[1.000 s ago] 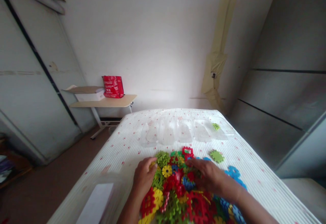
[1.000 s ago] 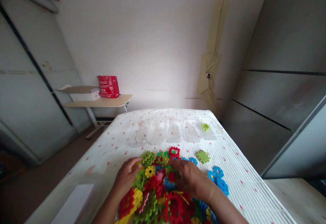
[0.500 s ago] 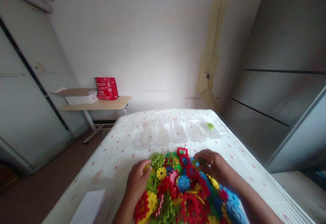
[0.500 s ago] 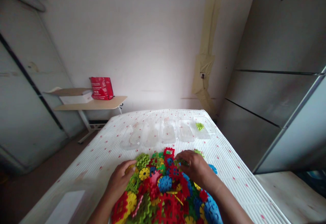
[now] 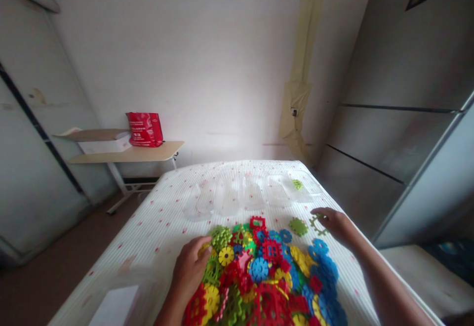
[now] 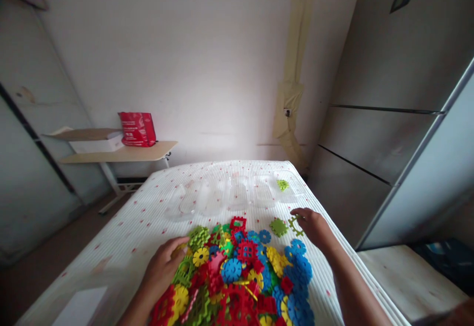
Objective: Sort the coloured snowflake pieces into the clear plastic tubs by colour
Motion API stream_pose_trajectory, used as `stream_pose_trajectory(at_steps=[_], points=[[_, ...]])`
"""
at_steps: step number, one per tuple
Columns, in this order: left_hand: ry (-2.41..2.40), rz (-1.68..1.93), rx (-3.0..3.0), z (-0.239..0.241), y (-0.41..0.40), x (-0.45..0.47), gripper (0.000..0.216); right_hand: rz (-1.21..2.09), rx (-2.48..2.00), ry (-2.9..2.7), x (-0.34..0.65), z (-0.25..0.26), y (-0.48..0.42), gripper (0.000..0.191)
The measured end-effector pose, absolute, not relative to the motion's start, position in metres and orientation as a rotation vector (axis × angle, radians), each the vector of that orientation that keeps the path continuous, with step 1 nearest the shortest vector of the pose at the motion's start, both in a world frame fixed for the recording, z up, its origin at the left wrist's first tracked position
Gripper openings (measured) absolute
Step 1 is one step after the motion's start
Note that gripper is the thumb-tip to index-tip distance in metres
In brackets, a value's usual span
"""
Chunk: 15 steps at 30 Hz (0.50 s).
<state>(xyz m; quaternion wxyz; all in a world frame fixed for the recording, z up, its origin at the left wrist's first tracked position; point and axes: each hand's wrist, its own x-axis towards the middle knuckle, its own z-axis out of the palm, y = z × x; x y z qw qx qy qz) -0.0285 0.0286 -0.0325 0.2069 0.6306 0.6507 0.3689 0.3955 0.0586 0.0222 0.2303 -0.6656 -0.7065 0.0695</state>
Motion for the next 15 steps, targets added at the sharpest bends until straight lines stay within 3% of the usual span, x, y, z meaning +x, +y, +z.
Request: stream_pose_trajectory(at_steps=[10,15], points=[[1.815,1.003,1.77,-0.03,0.029,-0.03,0.038,0.015,-2.153,-1.886,0.391,0.001,0.057,0.048],[1.822,1.01,1.756,-0.03,0.029,-0.029,0.037,-0.049,-2.203,-1.931,0.385,-0.001,0.056,0.033]])
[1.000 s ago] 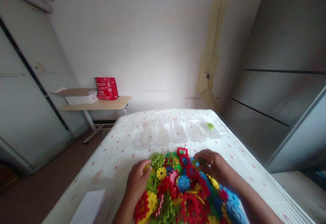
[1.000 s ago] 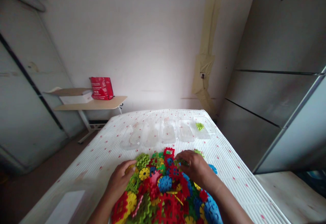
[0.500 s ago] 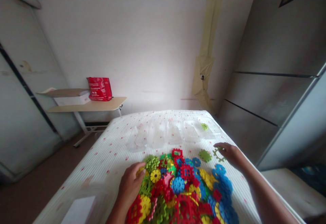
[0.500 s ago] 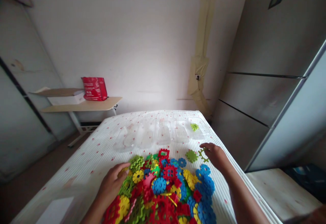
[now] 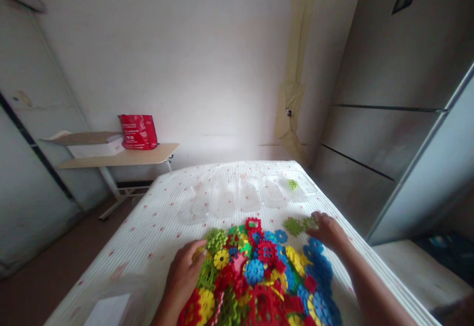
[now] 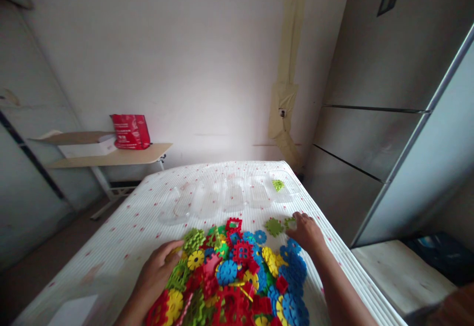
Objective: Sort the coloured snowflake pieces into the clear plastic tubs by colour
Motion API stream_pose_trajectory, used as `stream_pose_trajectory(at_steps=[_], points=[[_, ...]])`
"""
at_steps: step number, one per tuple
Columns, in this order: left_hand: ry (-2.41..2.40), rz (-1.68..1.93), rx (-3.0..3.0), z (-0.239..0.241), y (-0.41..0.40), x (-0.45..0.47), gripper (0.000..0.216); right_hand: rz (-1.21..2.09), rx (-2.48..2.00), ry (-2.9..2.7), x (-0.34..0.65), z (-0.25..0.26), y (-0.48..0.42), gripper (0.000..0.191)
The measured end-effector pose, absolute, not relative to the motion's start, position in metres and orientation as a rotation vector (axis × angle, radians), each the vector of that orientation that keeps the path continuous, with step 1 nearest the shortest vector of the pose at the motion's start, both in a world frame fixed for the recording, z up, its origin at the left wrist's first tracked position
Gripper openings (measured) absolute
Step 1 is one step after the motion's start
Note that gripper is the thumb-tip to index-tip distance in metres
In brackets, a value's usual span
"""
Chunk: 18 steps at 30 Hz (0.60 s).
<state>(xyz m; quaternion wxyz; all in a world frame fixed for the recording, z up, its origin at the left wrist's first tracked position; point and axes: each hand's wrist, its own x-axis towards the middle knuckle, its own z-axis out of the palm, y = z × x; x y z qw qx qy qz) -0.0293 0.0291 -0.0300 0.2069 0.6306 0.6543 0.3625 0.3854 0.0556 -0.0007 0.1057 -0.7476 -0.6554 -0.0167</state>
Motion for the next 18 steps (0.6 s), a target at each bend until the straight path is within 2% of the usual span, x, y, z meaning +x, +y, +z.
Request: stream_pose_trajectory(at_steps=[4,10,18], points=[[1.828,1.015,1.761,-0.032,0.03,-0.03,0.037,-0.063,-2.183,-1.904,0.381,0.001,0.058,0.037],[1.817,1.006,1.778,-0.037,0.03,-0.033,0.039,-0.001,-1.912,-2.049,0.353,0.007,0.057,0.041],[1.834,0.983,1.769,-0.035,0.03,-0.031,0.039,0.04,-2.054,-2.079,0.328,0.007,0.053,0.037]])
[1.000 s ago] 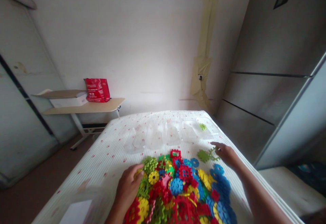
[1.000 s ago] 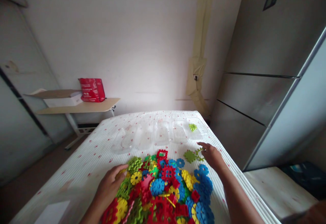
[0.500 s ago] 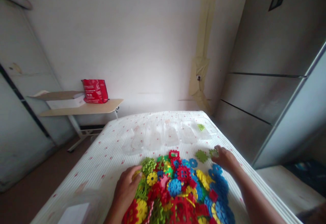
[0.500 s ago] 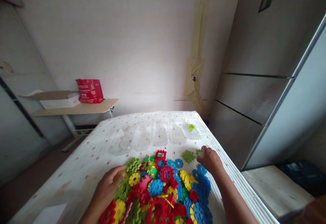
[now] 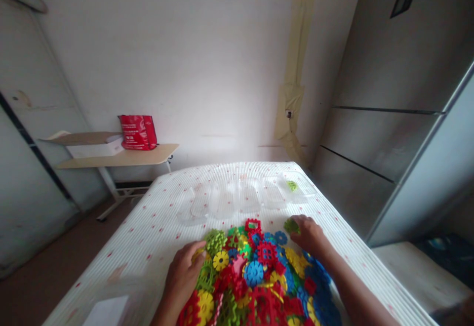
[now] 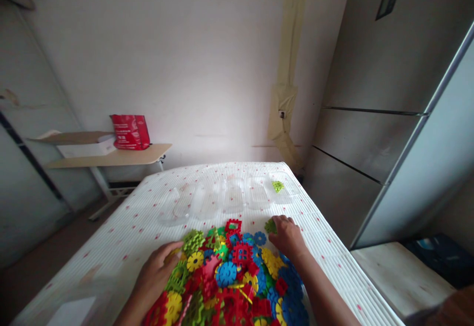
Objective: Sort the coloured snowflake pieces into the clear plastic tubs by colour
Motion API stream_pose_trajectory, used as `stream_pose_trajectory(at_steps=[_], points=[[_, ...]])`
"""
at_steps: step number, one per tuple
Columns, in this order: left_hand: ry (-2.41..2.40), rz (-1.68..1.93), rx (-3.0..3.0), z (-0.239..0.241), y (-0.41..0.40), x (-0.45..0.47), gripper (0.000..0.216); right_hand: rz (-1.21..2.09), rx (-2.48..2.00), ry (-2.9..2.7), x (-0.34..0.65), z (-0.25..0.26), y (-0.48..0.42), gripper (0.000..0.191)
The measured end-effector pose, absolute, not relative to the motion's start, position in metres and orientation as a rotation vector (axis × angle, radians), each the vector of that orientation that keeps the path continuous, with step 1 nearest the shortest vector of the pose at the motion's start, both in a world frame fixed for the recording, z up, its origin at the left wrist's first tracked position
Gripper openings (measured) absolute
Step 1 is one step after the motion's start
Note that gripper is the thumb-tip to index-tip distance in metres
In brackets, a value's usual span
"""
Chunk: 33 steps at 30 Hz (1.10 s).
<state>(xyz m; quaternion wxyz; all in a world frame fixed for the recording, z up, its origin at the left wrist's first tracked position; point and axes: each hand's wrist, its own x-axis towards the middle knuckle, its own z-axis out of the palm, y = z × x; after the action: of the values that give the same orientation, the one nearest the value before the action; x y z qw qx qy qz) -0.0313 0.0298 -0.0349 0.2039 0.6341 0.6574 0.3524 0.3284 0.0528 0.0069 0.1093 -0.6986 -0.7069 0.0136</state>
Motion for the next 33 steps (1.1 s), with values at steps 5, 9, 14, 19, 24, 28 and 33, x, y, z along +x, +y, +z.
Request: stream_pose_trajectory(at_steps=[5,9,14,19,24,28,33], points=[[1.821,0.975,1.779,-0.033,0.029,-0.031,0.038,0.047,-2.084,-2.058,0.329,0.006,0.052,0.046],[1.822,0.995,1.774,-0.034,0.03,-0.031,0.039,-0.007,-2.223,-1.975,0.327,0.006,0.05,0.056],[1.827,1.012,1.757,-0.036,0.029,-0.031,0.038,-0.072,-2.266,-1.989,0.322,0.009,0.049,0.052],[1.81,1.025,1.758,-0.037,0.03,-0.032,0.037,-0.089,-2.318,-1.986,0.314,0.011,0.049,0.044],[1.804,1.014,1.773,-0.038,0.031,-0.033,0.038,-0.105,-2.294,-1.867,0.332,0.031,0.049,0.047],[1.817,0.995,1.771,-0.043,0.033,-0.036,0.038,-0.172,-2.279,-1.702,0.367,0.078,0.068,0.045],[1.833,0.994,1.759,-0.05,0.035,-0.039,0.038,-0.12,-2.383,-1.784,0.385,0.117,0.128,0.041]])
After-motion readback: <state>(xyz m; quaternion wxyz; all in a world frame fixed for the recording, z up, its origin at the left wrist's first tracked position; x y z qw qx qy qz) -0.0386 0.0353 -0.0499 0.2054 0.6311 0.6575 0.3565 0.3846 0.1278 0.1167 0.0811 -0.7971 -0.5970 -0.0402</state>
